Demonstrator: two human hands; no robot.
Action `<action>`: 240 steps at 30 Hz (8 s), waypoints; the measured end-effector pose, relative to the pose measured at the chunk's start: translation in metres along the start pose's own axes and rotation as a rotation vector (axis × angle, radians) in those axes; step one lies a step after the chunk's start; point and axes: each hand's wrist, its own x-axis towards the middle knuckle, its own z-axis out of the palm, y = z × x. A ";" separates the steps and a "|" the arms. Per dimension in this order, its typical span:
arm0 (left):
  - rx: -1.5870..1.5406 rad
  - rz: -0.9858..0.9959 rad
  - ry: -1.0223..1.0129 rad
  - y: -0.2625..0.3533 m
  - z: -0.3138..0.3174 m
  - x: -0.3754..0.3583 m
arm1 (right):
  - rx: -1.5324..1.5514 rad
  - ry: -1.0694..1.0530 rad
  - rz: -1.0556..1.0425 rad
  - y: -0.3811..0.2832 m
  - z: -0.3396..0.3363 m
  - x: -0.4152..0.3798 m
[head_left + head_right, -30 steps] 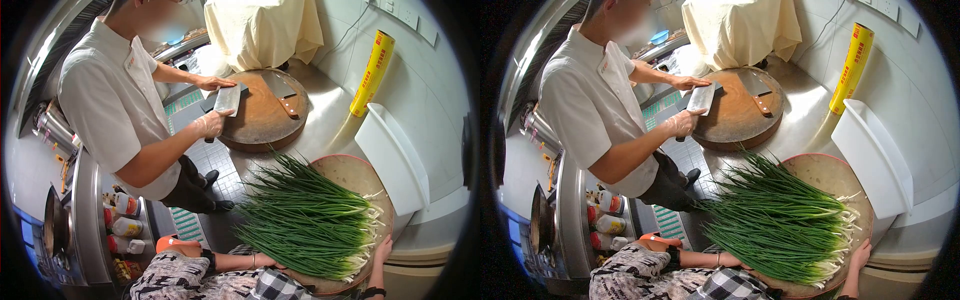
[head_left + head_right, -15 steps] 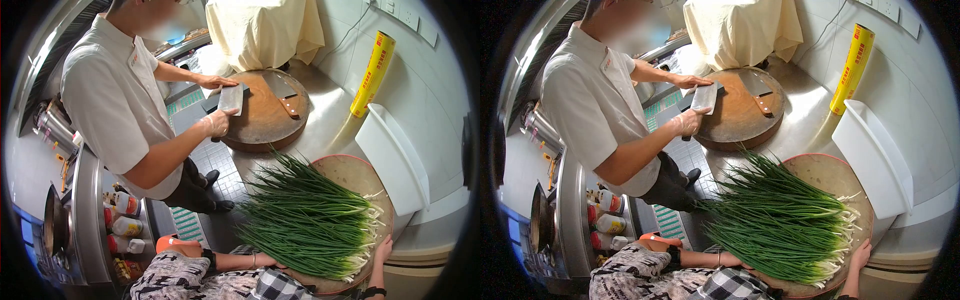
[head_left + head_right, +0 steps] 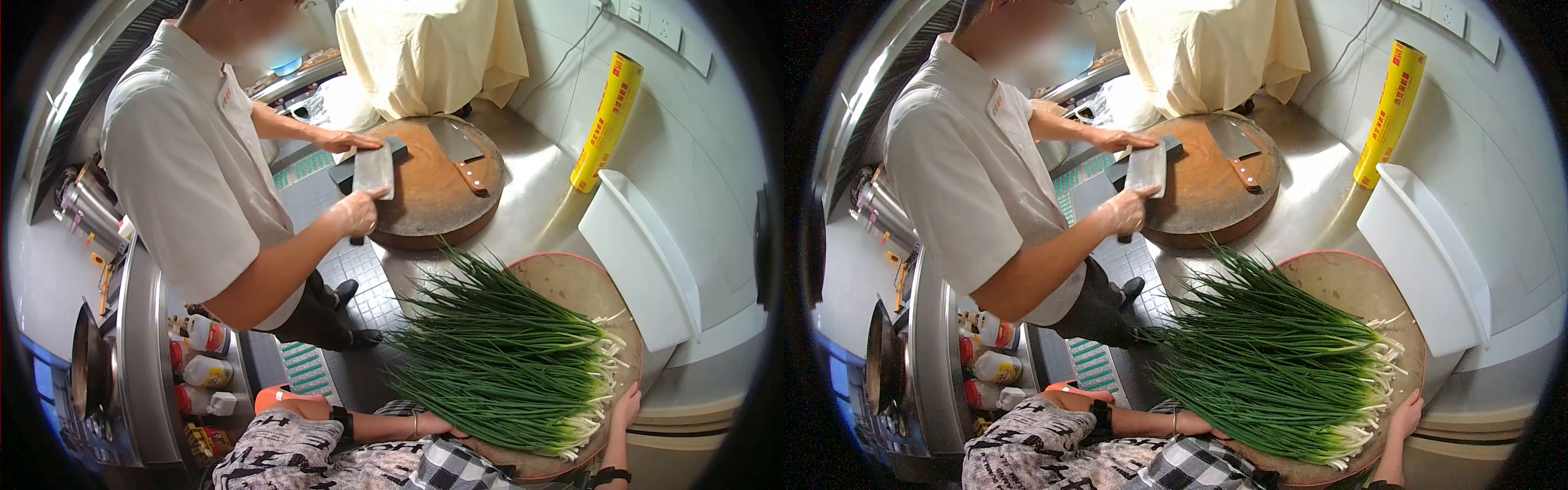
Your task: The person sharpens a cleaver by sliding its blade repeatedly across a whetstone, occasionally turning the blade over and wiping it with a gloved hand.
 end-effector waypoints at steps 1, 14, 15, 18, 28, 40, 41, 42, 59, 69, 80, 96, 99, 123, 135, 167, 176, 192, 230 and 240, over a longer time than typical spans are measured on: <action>-0.006 0.002 -0.004 -0.002 0.000 0.001 | -0.003 -0.001 0.007 -0.001 -0.001 -0.001; -0.062 -0.003 -0.014 -0.003 -0.001 0.001 | 0.006 -0.001 -0.011 0.002 0.001 0.001; -0.030 0.036 -0.001 0.001 0.000 -0.002 | 0.005 -0.002 -0.010 0.004 0.002 0.002; 0.093 0.131 0.033 -0.003 0.000 -0.001 | 0.010 -0.004 -0.013 0.005 0.004 0.004; -0.010 0.072 0.043 0.008 0.002 -0.006 | 0.032 -0.018 -0.005 0.001 0.000 0.000; -0.002 0.071 -0.048 -0.009 -0.001 0.001 | 0.041 0.001 -0.044 0.006 0.005 0.004; -0.005 0.086 -0.046 -0.012 -0.001 0.002 | 0.044 0.000 -0.038 0.006 0.004 0.003; -0.008 0.102 -0.044 -0.015 0.000 0.003 | 0.046 -0.001 -0.032 0.005 0.003 0.002; -0.020 0.085 -0.013 -0.018 0.000 0.005 | 0.021 0.017 -0.044 0.004 0.004 0.002; 0.009 0.098 0.002 -0.003 0.002 0.000 | 0.006 0.027 -0.038 0.011 0.010 0.009; -0.058 0.132 0.007 -0.015 0.003 0.004 | -0.010 0.023 -0.030 0.009 0.009 0.008; 0.032 0.112 -0.039 -0.006 0.001 -0.001 | -0.008 -0.004 -0.004 0.006 0.006 0.006; 0.063 0.105 -0.077 -0.010 -0.001 0.002 | -0.007 0.000 -0.001 0.009 0.008 0.008; 0.037 0.123 -0.041 -0.011 -0.001 0.003 | 0.000 0.021 -0.050 0.005 0.005 0.004; -0.013 0.097 -0.029 -0.015 0.000 0.006 | 0.014 0.027 -0.048 0.004 0.004 0.003; 0.004 0.096 0.007 -0.036 -0.001 0.013 | 0.021 0.039 -0.035 0.005 0.005 0.003; -0.001 0.082 -0.027 -0.019 -0.001 0.007 | 0.008 0.033 -0.034 0.003 0.004 0.002; 0.144 0.117 -0.040 -0.013 -0.004 0.004 | 0.007 0.021 -0.027 0.005 0.006 0.004; 0.142 0.101 -0.005 -0.010 -0.002 0.000 | 0.014 0.011 -0.034 0.004 0.004 0.003; 0.025 0.000 0.017 -0.017 -0.002 0.002 | 0.008 0.023 -0.037 0.006 0.006 0.005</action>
